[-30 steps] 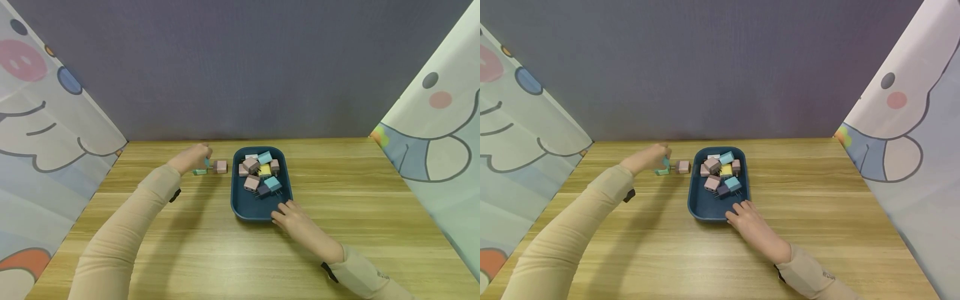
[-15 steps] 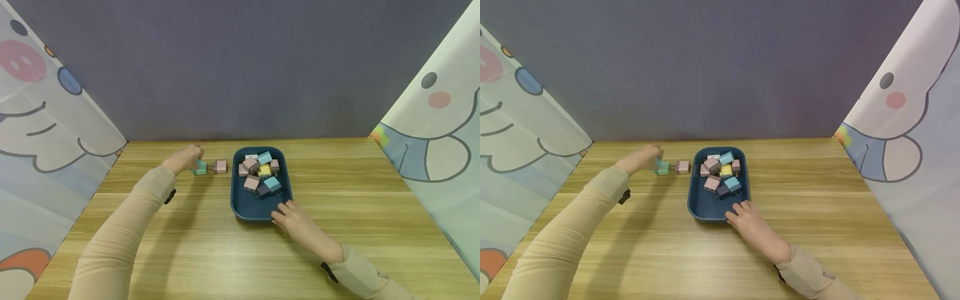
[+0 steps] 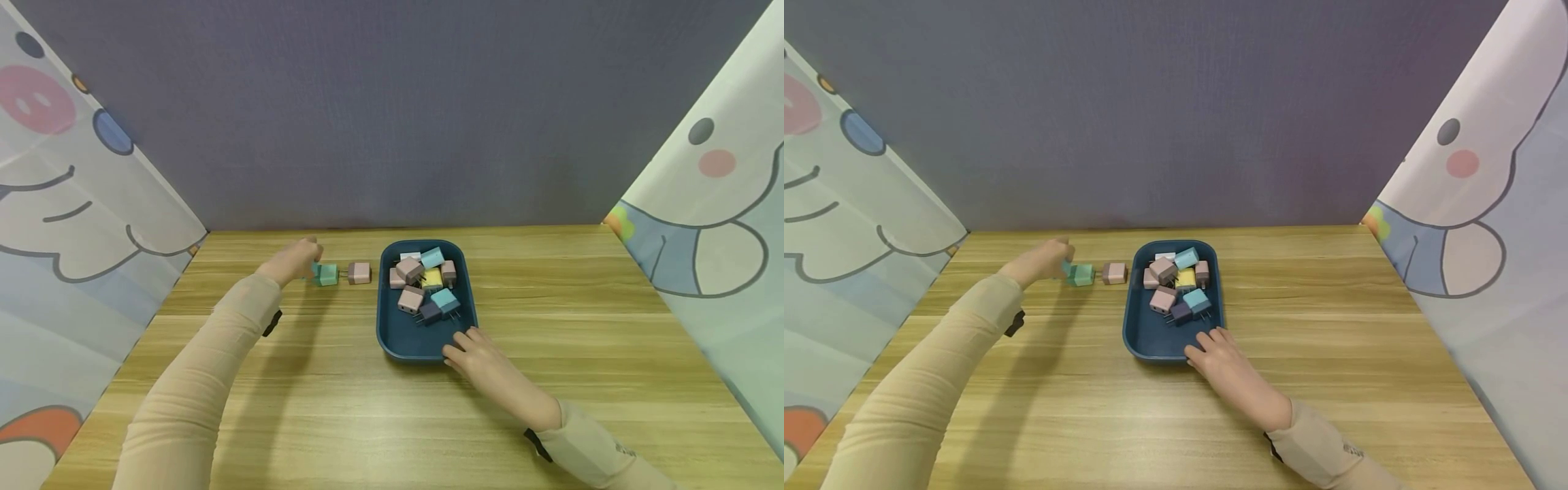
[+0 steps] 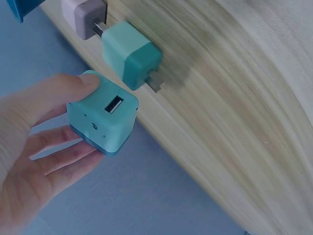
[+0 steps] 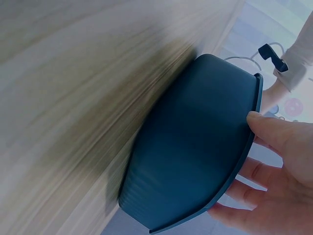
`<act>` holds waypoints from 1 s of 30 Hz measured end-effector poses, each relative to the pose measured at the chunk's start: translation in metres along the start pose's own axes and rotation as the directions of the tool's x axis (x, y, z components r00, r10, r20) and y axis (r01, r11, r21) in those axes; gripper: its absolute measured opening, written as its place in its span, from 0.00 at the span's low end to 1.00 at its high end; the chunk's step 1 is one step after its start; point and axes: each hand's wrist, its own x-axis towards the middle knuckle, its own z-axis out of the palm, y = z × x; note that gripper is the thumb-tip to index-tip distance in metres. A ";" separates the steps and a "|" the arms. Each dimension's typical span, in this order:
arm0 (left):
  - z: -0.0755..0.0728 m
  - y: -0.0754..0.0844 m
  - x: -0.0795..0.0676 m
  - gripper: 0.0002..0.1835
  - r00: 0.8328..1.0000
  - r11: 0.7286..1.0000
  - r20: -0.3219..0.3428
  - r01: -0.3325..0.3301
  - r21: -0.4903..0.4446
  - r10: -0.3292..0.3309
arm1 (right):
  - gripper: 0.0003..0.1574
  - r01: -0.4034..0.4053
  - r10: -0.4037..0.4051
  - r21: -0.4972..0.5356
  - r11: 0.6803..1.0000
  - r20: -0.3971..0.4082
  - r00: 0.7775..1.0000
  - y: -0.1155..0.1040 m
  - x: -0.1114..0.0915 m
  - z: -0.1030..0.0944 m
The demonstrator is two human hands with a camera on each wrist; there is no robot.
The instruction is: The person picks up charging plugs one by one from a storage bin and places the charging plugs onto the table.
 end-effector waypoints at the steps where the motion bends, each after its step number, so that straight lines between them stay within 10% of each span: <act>1: 0.000 -0.001 0.000 0.14 1.000 1.000 0.001 -0.001 0.001 0.001 | 0.07 0.000 0.000 0.000 1.000 -0.002 1.000 0.000 0.000 0.000; 30: 0.022 -0.019 -0.005 0.15 0.999 0.998 0.014 0.049 -0.035 -0.049 | 0.05 -0.040 0.041 -0.018 0.999 0.071 0.997 0.000 -0.001 -0.001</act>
